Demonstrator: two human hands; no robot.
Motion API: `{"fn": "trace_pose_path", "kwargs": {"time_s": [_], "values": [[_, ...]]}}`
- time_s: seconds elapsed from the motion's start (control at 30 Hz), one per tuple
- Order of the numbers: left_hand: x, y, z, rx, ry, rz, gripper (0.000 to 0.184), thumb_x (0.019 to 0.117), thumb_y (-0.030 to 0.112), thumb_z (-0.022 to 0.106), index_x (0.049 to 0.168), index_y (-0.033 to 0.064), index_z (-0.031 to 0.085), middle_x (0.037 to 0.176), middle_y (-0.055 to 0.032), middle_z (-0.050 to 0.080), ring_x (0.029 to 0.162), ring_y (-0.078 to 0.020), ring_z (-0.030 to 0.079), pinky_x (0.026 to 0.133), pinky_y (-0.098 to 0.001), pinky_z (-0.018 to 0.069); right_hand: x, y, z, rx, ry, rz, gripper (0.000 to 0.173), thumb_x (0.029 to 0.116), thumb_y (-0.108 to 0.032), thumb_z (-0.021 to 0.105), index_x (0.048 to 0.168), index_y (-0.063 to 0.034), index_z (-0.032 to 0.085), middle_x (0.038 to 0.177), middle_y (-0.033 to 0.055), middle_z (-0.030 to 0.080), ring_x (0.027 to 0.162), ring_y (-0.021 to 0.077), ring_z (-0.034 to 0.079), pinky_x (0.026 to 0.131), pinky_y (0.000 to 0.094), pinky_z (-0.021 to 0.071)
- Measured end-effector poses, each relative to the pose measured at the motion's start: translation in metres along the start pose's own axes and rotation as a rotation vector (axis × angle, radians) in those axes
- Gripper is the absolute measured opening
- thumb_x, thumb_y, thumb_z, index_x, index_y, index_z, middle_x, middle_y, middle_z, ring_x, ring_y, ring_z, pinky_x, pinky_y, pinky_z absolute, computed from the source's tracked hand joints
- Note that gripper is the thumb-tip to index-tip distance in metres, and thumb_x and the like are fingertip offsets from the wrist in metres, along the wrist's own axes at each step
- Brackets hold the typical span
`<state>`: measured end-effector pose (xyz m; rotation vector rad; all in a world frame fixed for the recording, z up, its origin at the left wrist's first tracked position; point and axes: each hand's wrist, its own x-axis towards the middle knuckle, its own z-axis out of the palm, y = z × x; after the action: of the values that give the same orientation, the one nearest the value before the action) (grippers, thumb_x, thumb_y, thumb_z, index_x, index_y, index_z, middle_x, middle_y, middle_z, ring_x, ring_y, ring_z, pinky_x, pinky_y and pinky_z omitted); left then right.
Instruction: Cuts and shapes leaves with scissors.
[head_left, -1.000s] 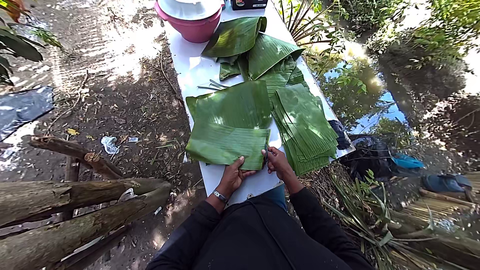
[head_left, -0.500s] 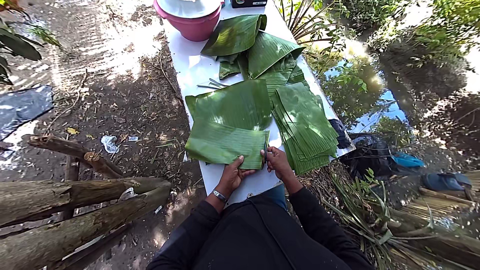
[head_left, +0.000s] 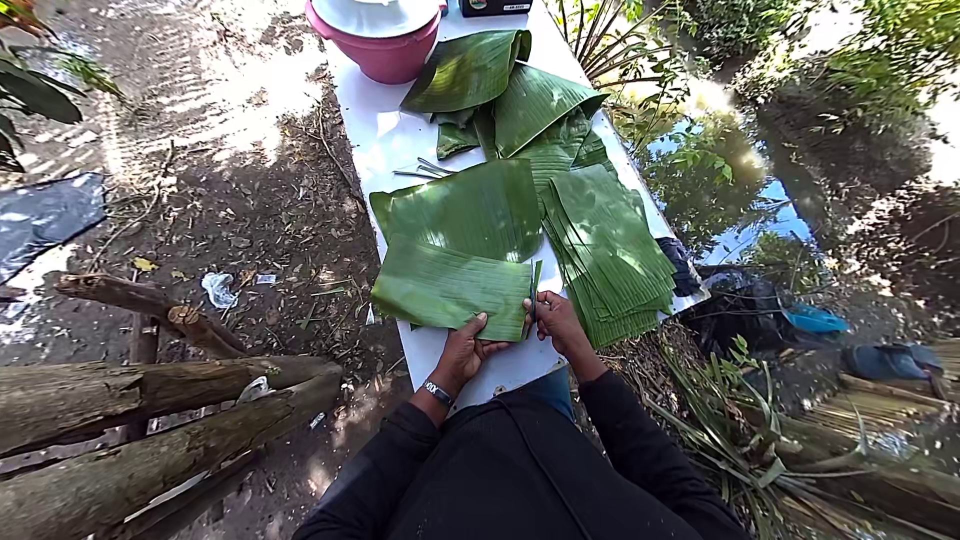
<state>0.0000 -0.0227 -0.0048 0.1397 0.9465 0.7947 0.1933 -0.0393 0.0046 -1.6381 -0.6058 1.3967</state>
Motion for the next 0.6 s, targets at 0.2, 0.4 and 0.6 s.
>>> {"fn": "trace_pose_path", "kwargs": {"time_s": [0.2,0.4,0.6], "values": [[0.002,0.001,-0.003,-0.046,0.025,0.040,0.027,0.1085,0.012,0.046,0.132,-0.0014,0.047,0.105,-0.0252,0.071,0.083,-0.0364,0.075,0.068,-0.0483,0.0640,-0.006,-0.003,-0.006,-0.051,-0.118,0.132,0.031,0.1073,-0.028,0.056,0.126,-0.0035,0.052,0.069,0.0082,0.066,0.042,0.0098,0.050,0.040,0.0238,0.0428],[0.004,0.008,-0.003,-0.109,0.010,0.097,0.029,0.1109,0.017,0.042,0.130,-0.0032,0.050,0.107,-0.0251,0.071,0.086,-0.0360,0.075,0.072,-0.0482,0.0641,-0.044,-0.004,-0.013,-0.456,-0.339,0.184,0.077,0.0950,-0.034,0.073,0.153,-0.0097,0.028,0.081,0.0065,0.072,0.050,0.0134,0.060,0.046,0.0299,0.0503],[0.009,0.002,-0.004,-0.061,0.019,0.060,0.030,0.1099,0.017,0.046,0.131,-0.0029,0.050,0.107,-0.0244,0.071,0.086,-0.0355,0.075,0.071,-0.0483,0.0643,-0.063,-0.014,-0.037,-0.422,-0.215,-0.032,0.045,0.0923,-0.020,0.074,0.128,-0.0012,0.054,0.077,0.0036,0.071,0.059,0.0118,0.065,0.054,0.0285,0.0545]]}}
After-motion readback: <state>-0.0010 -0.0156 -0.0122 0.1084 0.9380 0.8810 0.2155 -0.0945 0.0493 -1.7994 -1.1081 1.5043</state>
